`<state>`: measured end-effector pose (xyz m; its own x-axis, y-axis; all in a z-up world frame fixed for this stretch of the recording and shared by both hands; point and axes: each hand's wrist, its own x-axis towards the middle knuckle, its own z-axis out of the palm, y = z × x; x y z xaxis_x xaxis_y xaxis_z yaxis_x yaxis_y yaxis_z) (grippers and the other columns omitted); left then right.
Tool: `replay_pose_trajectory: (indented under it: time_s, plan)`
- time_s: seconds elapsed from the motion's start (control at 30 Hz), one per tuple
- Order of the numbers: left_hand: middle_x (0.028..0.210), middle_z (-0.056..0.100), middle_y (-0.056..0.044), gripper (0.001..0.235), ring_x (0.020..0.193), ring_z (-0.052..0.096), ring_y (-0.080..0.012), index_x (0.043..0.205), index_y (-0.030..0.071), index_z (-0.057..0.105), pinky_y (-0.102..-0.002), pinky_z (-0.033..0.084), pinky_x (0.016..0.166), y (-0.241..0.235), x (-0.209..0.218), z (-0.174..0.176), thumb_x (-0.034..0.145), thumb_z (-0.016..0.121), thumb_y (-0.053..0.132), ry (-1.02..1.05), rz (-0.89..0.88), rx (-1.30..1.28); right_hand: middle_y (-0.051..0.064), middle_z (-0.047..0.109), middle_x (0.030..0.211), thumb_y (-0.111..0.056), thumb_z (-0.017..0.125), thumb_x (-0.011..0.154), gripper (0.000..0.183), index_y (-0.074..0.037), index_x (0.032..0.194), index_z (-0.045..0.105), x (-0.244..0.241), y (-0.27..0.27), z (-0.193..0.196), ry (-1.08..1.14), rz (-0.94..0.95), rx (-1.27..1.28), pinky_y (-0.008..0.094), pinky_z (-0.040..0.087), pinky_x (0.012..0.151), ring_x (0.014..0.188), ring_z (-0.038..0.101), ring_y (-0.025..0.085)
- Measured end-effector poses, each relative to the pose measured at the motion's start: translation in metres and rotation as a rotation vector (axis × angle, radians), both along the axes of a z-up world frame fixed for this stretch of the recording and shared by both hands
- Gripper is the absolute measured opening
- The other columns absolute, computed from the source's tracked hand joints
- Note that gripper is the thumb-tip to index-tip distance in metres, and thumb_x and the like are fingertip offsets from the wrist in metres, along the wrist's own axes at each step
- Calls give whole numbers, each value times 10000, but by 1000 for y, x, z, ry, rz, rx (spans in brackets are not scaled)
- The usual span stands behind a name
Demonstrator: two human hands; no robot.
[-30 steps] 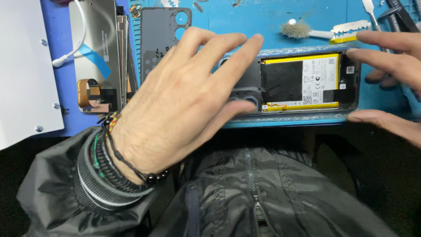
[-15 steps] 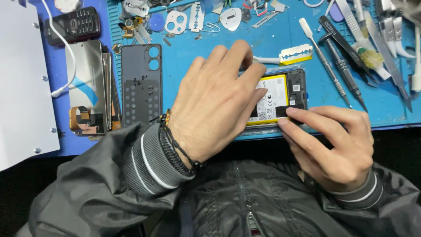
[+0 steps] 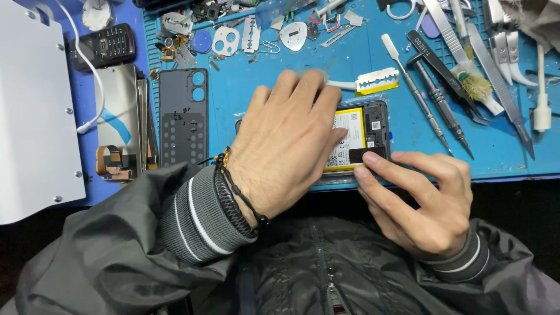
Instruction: Repairing or assembling internal components and the back cover of a smartphone.
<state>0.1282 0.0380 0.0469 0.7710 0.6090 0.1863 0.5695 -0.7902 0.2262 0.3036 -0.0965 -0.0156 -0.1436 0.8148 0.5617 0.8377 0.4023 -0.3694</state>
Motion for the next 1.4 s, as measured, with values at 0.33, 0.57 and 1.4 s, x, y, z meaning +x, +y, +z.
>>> replay_pose_trajectory:
  time_s: [0.33, 0.57, 1.4]
  plan:
    - [802, 701, -99, 358, 757, 643, -336, 1099, 0, 508, -461, 460, 741, 23, 8, 3, 956, 704, 262, 10, -95, -179, 81, 748, 1164, 24, 878, 829, 231, -56, 1042, 837, -2, -3, -4, 7, -7, 24, 459, 475, 966, 1043, 649, 300]
    - [816, 757, -46, 323, 558, 702, -256, 1239, 114, 536, -411, 515, 499, 68, 5, -4, 963, 664, 224, -9, -364, -609, 77, 762, 1156, 17, 865, 833, 241, -57, 1060, 829, -7, -4, 5, 24, -53, -14, 442, 482, 967, 1050, 673, 304]
    - [1253, 643, -231, 864, 963, 676, -207, 1621, 129, 57, -254, 584, 794, -79, -87, 4, 950, 568, -56, -1079, 195, -1309, 214, 775, 1015, 73, 704, 782, 673, -31, 1404, 470, -40, 20, 61, 945, 27, -853, 168, 542, 407, 582, 698, 149]
